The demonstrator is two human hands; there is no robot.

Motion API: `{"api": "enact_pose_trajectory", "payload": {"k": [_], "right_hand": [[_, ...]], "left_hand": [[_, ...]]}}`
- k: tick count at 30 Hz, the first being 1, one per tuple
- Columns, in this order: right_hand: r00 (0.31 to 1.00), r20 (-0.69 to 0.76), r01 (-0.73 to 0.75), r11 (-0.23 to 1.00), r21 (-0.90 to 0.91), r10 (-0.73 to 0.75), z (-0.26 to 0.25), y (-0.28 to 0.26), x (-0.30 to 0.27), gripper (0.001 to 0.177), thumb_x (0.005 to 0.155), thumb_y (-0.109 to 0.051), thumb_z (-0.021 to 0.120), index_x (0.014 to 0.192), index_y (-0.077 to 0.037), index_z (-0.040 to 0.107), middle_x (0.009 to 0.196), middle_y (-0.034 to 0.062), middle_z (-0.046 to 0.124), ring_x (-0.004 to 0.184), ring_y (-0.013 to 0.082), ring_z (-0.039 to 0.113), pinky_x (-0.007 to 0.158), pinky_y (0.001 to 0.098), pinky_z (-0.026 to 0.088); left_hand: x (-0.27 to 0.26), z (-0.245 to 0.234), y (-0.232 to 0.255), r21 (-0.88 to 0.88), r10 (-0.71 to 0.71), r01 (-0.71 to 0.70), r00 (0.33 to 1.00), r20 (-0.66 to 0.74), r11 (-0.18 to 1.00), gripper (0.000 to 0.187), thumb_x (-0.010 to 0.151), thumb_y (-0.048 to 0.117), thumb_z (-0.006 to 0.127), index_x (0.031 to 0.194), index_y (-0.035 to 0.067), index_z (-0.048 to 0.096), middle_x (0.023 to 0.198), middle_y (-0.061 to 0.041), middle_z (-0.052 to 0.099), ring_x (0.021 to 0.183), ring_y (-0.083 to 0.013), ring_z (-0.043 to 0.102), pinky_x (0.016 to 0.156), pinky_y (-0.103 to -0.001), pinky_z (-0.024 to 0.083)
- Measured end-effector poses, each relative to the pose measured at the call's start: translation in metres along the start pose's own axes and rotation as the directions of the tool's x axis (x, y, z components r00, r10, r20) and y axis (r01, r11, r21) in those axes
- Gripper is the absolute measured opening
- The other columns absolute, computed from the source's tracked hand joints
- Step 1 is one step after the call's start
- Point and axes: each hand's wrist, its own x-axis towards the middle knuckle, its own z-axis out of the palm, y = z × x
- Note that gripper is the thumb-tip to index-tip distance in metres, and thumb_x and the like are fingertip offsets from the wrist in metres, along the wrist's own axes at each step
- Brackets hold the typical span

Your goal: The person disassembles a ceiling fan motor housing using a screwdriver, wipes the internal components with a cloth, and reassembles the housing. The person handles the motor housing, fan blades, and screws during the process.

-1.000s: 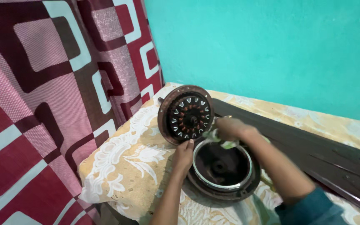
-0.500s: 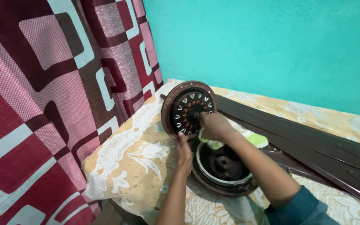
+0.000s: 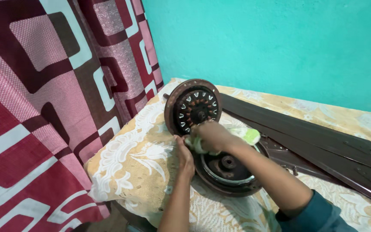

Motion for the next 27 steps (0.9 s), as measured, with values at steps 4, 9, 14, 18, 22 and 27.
{"api": "enact_pose_trajectory", "payload": {"k": [4, 9, 14, 18, 22, 27], "right_hand": [[0.973, 0.205, 0.096, 0.994, 0.053, -0.105, -0.01, -0.01, -0.014, 0.044, 0.061, -0.002, 0.065, 0.102, -0.012, 0.078, 0.09, 0.0172, 0.074, 0.089, 0.0363, 0.072, 0.081, 0.0465, 0.057], [0.983, 0.119, 0.128, 0.989, 0.079, -0.137, -0.023, -0.021, -0.036, 0.042, 0.064, -0.002, 0.062, 0.098, -0.015, 0.081, 0.1, 0.0119, 0.076, 0.094, 0.0312, 0.073, 0.085, 0.0425, 0.058], [0.964, 0.088, 0.26, 0.96, -0.099, -0.252, -0.015, -0.045, -0.077, 0.045, 0.062, -0.002, 0.069, 0.103, -0.016, 0.081, 0.136, 0.0158, 0.059, 0.121, 0.0365, 0.055, 0.098, 0.0511, 0.045], [0.943, 0.201, 0.312, 0.913, -0.264, -0.264, -0.02, -0.058, -0.106, 0.03, 0.071, -0.01, 0.074, 0.101, -0.011, 0.079, 0.143, 0.0131, 0.055, 0.129, 0.0356, 0.049, 0.102, 0.0516, 0.042], [0.919, 0.239, 0.337, 0.939, -0.063, -0.314, -0.037, -0.055, -0.129, 0.036, 0.064, -0.005, 0.076, 0.098, -0.014, 0.081, 0.141, 0.006, 0.058, 0.132, 0.0335, 0.046, 0.11, 0.05, 0.037], [0.926, 0.183, 0.322, 0.944, 0.067, -0.329, -0.049, -0.022, -0.168, 0.046, 0.065, 0.011, 0.068, 0.099, -0.015, 0.083, 0.147, 0.0094, 0.058, 0.143, 0.0299, 0.042, 0.118, 0.0487, 0.027]], "left_hand": [[0.031, -0.012, -0.02, -0.153, 0.099, -0.079, 0.987, 0.13, 0.985, 0.066, 0.101, 0.065, 0.032, 0.12, 0.008, 0.061, 0.115, -0.015, 0.066, 0.103, -0.027, 0.061, 0.092, -0.04, 0.049], [0.039, -0.008, -0.021, -0.345, 0.135, -0.07, 0.976, 0.169, 0.936, 0.068, 0.101, 0.067, 0.039, 0.112, 0.002, 0.059, 0.1, -0.021, 0.07, 0.083, -0.0292, 0.067, 0.075, -0.038, 0.057], [0.012, -0.012, 0.008, -0.296, -0.082, 0.182, 0.944, 0.32, 0.938, 0.05, 0.094, 0.054, 0.053, 0.111, 0.007, 0.051, 0.111, -0.026, 0.075, 0.093, -0.0324, 0.072, 0.08, -0.038, 0.06], [0.004, -0.005, 0.023, 0.018, 0.025, -0.036, 0.912, 0.41, 0.999, 0.042, 0.093, 0.017, 0.077, 0.124, -0.003, 0.057, 0.12, -0.018, 0.071, 0.101, -0.0216, 0.069, 0.085, -0.033, 0.057], [-0.016, -0.005, 0.03, 0.075, 0.006, -0.041, 0.911, 0.413, 0.996, 0.044, 0.089, 0.01, 0.076, 0.127, 0.002, 0.054, 0.123, -0.014, 0.073, 0.104, -0.0176, 0.07, 0.089, -0.031, 0.056], [-0.039, 0.001, 0.041, 0.036, 0.017, -0.035, 0.907, 0.42, 0.999, 0.044, 0.091, 0.014, 0.072, 0.131, 0.002, 0.055, 0.122, -0.013, 0.074, 0.107, -0.0171, 0.069, 0.094, -0.03, 0.055]]}}
